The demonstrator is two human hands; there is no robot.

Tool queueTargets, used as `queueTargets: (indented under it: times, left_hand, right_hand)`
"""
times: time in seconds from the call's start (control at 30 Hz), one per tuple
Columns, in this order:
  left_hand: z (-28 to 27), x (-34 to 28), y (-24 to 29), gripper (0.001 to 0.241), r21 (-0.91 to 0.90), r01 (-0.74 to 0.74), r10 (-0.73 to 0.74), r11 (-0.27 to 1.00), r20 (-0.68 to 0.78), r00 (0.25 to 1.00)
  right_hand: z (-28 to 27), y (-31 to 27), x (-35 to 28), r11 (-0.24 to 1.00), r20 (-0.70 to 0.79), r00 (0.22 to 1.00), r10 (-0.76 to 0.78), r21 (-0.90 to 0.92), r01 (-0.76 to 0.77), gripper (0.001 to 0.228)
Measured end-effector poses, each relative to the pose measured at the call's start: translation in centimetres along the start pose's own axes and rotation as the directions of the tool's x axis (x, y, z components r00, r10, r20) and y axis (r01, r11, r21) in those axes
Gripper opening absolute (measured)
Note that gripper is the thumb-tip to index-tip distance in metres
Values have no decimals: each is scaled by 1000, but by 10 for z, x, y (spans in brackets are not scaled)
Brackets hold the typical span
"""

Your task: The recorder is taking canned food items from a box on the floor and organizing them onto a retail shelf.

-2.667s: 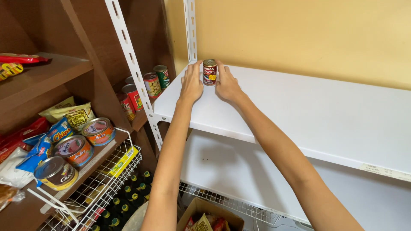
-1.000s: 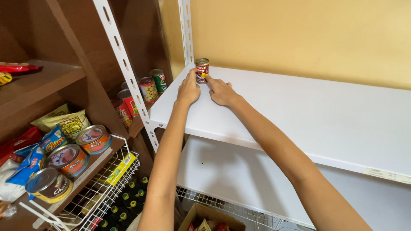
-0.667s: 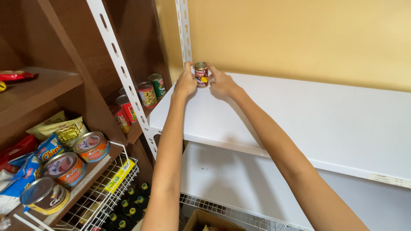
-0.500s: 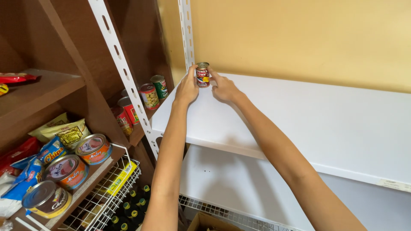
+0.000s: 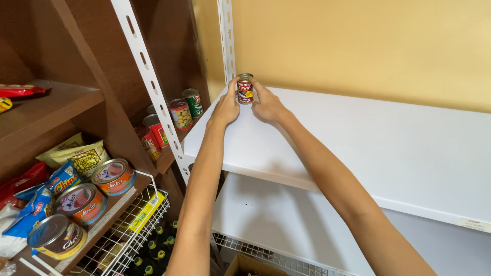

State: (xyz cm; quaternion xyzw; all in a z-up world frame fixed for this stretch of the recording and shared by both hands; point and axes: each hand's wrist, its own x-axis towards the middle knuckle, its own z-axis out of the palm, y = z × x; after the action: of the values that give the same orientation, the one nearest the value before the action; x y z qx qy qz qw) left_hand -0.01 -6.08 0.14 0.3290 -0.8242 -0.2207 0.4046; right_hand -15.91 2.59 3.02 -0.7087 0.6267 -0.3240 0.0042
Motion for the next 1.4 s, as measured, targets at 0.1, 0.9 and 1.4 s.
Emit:
queueTargets:
  times: [0.1, 0.9, 1.4]
  left_hand:
    - [-2, -5, 8, 80, 10, 29, -29, 1000, 17, 999]
    - [4, -17, 19, 88, 90, -110, 125, 990, -176, 976]
    - [13, -206, 247, 14, -441, -375, 228, 815, -351, 908]
  right_hand:
    - [-2, 4, -3, 1000, 1, 1000, 3, -31, -3, 87]
    - [-18, -12, -25, 996, -3, 998, 59, -66, -59, 103]
    - [-145, -109, -287, 954, -415, 873, -254, 40, 296, 25]
